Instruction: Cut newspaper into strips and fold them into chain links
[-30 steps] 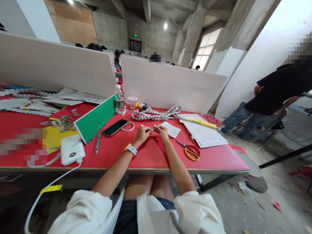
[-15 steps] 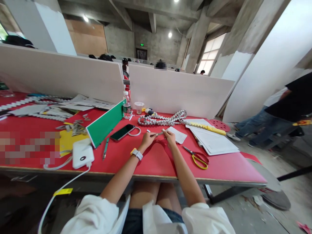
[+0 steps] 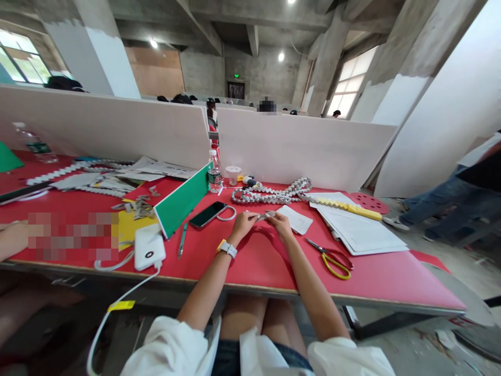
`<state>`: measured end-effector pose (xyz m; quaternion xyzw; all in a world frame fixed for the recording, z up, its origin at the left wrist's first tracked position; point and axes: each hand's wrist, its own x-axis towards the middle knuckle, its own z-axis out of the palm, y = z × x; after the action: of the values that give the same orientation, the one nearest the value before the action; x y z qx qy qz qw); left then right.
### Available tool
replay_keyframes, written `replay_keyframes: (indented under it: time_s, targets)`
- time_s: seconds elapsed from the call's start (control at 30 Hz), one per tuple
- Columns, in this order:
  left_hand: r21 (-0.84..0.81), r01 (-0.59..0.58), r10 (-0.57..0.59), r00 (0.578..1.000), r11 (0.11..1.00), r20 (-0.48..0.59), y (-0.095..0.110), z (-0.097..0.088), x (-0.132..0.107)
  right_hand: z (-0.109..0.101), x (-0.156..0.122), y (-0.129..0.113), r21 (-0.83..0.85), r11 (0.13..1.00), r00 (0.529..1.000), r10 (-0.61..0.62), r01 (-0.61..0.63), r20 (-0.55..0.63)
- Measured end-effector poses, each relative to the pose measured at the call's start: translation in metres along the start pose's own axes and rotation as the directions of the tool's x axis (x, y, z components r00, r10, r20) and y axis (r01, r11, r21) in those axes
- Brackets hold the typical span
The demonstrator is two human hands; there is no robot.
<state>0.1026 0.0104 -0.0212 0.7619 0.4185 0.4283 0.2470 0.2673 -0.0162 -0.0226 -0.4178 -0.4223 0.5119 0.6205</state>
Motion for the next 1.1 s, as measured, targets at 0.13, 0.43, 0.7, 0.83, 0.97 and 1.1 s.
replay_keyframes:
  time_s: [0.13, 0.43, 0.7, 0.83, 0.97, 1.1]
  targets:
    - [0.166, -0.168, 0.183, 0.98, 0.972, -0.075, 0.005, -0.002, -0.001, 0.005, -0.005, 0.001, 0.016, 1.0, 1.0, 0.02, -0.02, 0.021]
    - [0.432, -0.3, 0.382, 0.917, 0.851, -0.113, 0.009, 0.003, -0.008, 0.009, -0.008, 0.001, 0.121, 0.992, 0.993, 0.012, -0.026, 0.117]
    - [0.538, -0.351, 0.433, 0.901, 0.766, -0.03, 0.009, 0.003, -0.009, 0.007, -0.004, 0.007, 0.071, 0.996, 0.997, 0.043, -0.048, 0.066]
    - [0.478, -0.312, 0.382, 0.923, 0.821, -0.053, 0.013, 0.002, -0.01, 0.007, -0.006, 0.005, 0.053, 0.997, 0.998, 0.057, -0.059, 0.041]
    - [0.274, -0.179, 0.217, 0.969, 0.945, -0.115, 0.014, 0.005, -0.008, 0.007, -0.007, 0.001, -0.013, 0.999, 0.999, 0.037, -0.037, 0.008]
    - [-0.035, -0.052, 0.048, 0.994, 0.998, -0.101, 0.013, 0.009, -0.004, 0.005, -0.006, 0.0, -0.099, 0.995, 0.999, 0.018, -0.021, -0.032]
